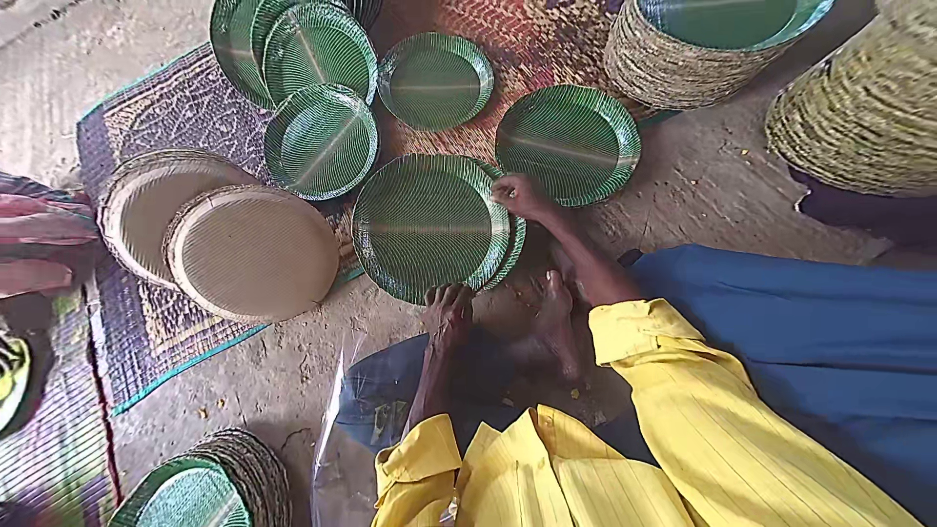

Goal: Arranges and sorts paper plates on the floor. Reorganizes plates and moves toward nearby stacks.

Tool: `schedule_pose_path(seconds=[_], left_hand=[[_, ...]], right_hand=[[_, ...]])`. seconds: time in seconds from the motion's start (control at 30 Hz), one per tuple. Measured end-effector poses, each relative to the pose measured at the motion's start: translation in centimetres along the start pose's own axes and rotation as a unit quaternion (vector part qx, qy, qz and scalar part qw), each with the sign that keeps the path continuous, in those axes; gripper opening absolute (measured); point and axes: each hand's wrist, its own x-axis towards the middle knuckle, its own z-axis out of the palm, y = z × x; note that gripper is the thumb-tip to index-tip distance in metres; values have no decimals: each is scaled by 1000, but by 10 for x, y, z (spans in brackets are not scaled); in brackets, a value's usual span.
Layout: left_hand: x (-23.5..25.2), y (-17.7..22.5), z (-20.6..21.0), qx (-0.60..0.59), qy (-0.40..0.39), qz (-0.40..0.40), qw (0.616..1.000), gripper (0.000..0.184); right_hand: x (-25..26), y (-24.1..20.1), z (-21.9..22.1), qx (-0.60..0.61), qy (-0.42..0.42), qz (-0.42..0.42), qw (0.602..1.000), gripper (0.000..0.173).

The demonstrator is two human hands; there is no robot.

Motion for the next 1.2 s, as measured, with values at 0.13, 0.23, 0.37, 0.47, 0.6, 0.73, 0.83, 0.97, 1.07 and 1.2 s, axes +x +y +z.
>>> schedule_pose_path(seconds=[0.13,0.23,0.37,0.47,0.6,0.73,0.83,0.97,1.07,1.2], left_hand=[[0,3,1,-18,38,36,998,24],[1,1,2,-14,58,29,998,26],[-2,-3,2,-15,79,9,997,28],[-1,-4,4,-20,87,9,996,28],[-1,-5,6,-8,71,9,997,30],[-2,-7,7,-6,33,1,999,29],[-3,-9,7,-18,50,4,999,29],[-1,-7,6,-28,76,1,997,30],[1,-9,5,-28,113,0,993,31],[-5,-11,1,-17,186,6,982,28]], right_hand=[[1,72,-17,-85,63,205,973,50],[-12,97,-3,-173,-21,255,951,44],[-15,99,4,-157,-25,276,948,30],[-13,98,-7,-108,-22,272,956,32],[-17,97,-11,-42,4,266,963,35],[-11,95,-10,-25,128,276,952,33],[4,64,-21,-81,239,158,955,35],[4,-17,-18,-62,305,-119,943,26],[-11,-54,25,-21,189,-253,949,22],[-49,-55,97,-60,-8,-301,952,12]])
